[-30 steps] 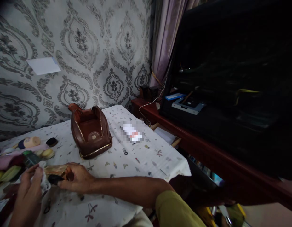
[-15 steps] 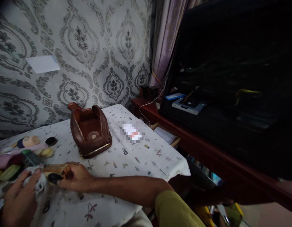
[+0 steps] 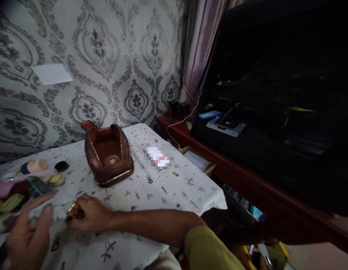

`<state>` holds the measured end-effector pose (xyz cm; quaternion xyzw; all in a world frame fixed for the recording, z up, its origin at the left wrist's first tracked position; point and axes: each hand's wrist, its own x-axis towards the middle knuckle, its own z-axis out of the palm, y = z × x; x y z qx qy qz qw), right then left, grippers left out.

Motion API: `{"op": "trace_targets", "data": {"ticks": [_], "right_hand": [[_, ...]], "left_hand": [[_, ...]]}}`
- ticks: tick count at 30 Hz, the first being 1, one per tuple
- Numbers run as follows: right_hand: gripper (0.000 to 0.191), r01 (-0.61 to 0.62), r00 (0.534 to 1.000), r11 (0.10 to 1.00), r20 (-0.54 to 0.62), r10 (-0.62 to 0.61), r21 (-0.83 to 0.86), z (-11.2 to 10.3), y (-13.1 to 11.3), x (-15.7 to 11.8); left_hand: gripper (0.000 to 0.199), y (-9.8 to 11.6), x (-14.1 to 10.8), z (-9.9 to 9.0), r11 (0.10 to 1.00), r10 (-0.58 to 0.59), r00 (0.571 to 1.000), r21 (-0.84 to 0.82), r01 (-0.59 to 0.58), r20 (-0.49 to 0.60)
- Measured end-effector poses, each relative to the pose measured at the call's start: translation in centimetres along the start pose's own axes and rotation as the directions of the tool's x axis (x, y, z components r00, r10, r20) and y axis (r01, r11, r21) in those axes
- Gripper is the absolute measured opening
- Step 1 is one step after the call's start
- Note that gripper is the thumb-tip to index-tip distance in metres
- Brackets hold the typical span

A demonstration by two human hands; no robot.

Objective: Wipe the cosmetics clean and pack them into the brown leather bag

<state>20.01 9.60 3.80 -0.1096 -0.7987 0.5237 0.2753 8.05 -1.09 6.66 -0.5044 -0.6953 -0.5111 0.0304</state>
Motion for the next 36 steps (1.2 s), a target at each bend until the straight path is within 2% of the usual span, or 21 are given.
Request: {"op": "trace_targets", "data": {"ticks": [1,3,4,5,11,21,36], "right_hand": [[0.034,0.015,1.000,1.000,0.001,-0.015,-0.014,0.0,0.1,0.1],[0.032,0.047,0.999,0.999,-0.020,-0.047,-0.006,0.0,0.3,0.1],[0.031,0.062,0.997,0.998,-0.034,-0.063,-0.004,0.0,0.4,0.1],[0.030,0.072,0.996,0.997,-0.049,-0.073,-0.005,0.0,0.5,0.1],[0.025,0.049,0.998,0.998,-0.047,-0.051,-0.040,-0.1,0.6,0.0],[0.025,0.019,0.999,0.998,-0.034,-0.022,-0.060,-0.2,0.3,0.0],[0.033,-0.048,0.997,0.998,-0.058,0.050,0.037,-0.1,0.2,0.1]], "left_hand": [[0.025,0.6,0.1,0.3,0.985,0.165,0.985,0.041,-0.167,0.053],[0.023,1.3,0.3,0.9,0.891,0.425,0.890,0.097,-0.443,0.164],[0.026,1.5,0.4,1.1,0.852,0.484,0.854,0.118,-0.510,0.192],[0.028,1.5,0.5,1.3,0.830,0.512,0.836,0.138,-0.541,0.198],[0.031,1.2,0.4,1.3,0.812,0.523,0.830,0.181,-0.554,0.195],[0.030,1.2,0.3,1.3,0.827,0.504,0.846,0.184,-0.531,0.176],[0.023,1.0,0.7,1.0,0.830,0.485,0.854,0.209,-0.518,0.189]]}}
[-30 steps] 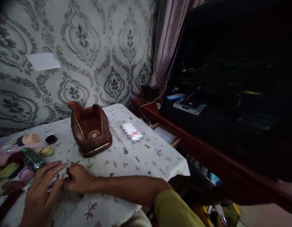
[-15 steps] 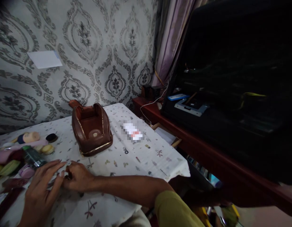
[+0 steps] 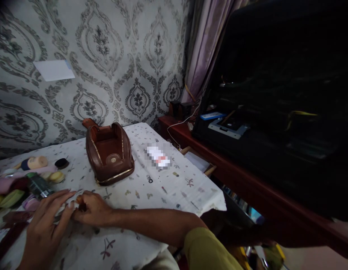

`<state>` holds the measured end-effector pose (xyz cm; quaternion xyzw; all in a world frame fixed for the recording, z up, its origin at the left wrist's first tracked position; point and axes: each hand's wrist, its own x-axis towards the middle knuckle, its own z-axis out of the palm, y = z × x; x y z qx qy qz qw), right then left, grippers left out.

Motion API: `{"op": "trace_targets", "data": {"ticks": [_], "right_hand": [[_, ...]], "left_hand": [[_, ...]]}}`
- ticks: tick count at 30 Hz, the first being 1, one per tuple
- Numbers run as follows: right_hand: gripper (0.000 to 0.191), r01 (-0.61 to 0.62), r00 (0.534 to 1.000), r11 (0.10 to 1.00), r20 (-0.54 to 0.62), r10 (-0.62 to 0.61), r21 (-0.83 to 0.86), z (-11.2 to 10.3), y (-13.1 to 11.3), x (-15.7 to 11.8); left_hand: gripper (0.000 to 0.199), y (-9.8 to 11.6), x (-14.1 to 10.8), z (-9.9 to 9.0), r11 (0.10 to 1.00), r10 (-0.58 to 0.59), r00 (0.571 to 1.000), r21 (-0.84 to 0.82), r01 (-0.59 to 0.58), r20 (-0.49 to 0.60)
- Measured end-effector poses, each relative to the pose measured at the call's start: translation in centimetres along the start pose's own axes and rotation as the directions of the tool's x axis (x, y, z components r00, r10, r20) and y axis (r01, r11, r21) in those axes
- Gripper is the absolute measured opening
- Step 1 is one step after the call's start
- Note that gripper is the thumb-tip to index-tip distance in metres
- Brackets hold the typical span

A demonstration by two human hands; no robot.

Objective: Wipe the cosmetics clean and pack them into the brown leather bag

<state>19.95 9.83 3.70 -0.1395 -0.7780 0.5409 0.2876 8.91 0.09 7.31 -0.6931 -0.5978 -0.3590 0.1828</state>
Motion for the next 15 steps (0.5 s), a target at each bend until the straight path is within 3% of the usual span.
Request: {"op": "trace_targets", "data": {"ticks": [6,10,15], "right_hand": [[0.033,0.006,1.000,0.984,-0.024,-0.002,0.176,-0.08,-0.06,-0.13],[0.040,-0.076,0.997,0.940,0.009,0.077,0.332,-0.14,-0.45,-0.19],[0.042,-0.133,0.989,0.880,0.006,0.146,0.456,0.04,-0.35,-0.33]], "left_hand": [[0.022,-0.36,0.06,-0.22,0.999,-0.032,0.999,0.031,0.032,-0.004],[0.023,-0.63,0.08,-0.43,0.998,-0.041,0.999,0.051,0.043,-0.035],[0.026,-0.68,0.14,-0.60,0.985,-0.157,0.984,0.055,0.162,-0.083]]}}
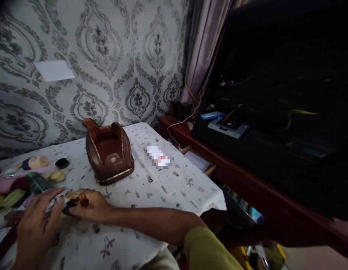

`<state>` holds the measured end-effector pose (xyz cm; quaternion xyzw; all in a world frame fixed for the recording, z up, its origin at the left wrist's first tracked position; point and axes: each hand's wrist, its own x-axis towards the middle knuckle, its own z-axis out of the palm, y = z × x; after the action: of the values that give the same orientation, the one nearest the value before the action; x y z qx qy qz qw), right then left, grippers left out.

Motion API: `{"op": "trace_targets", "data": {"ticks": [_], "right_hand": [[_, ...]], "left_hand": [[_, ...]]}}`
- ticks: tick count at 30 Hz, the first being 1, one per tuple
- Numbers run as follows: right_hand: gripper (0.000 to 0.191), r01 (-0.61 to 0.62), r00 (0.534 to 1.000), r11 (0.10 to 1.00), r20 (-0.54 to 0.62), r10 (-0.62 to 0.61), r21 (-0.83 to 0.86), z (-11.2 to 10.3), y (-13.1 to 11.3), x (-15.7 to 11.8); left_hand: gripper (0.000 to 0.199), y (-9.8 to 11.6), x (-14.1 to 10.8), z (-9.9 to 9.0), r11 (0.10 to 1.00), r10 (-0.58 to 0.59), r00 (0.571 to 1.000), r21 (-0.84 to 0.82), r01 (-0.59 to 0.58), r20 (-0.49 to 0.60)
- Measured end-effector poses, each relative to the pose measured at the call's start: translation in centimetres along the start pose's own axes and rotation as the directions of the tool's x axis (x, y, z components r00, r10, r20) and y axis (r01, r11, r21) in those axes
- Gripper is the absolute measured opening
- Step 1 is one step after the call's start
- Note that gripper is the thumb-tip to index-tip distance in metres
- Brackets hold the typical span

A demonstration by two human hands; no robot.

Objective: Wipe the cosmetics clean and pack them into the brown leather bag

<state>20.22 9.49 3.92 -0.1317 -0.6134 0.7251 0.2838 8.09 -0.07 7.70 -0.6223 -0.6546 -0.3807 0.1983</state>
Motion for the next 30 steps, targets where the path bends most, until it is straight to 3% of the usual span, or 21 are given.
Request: {"op": "trace_targets", "data": {"ticks": [4,8,14,23,30], "right_hand": [[0.038,-0.017,1.000,0.997,-0.009,0.018,0.074,0.0,0.6,0.0],[0.032,-0.018,1.000,1.000,-0.025,0.018,0.013,-0.1,0.7,0.0],[0.044,0.001,1.000,0.999,-0.029,0.000,0.045,-0.1,1.2,-0.1],[0.052,0.004,0.999,0.997,-0.048,0.000,0.075,-0.2,2.1,0.2],[0.062,0.073,0.997,0.987,-0.010,-0.072,0.144,-0.1,0.4,0.0]], "left_hand": [[0.029,-0.1,0.0,-0.1,0.997,-0.080,0.997,-0.019,0.080,0.016],[0.036,-0.2,-0.1,0.0,0.988,-0.151,0.988,-0.020,0.152,0.035],[0.043,0.0,0.0,-0.1,0.968,-0.242,0.968,-0.045,0.245,0.062],[0.052,-0.4,-0.4,0.2,0.919,-0.385,0.919,-0.064,0.390,0.081],[0.053,-1.3,-0.9,0.7,0.851,-0.516,0.849,-0.042,0.523,0.113]]}}
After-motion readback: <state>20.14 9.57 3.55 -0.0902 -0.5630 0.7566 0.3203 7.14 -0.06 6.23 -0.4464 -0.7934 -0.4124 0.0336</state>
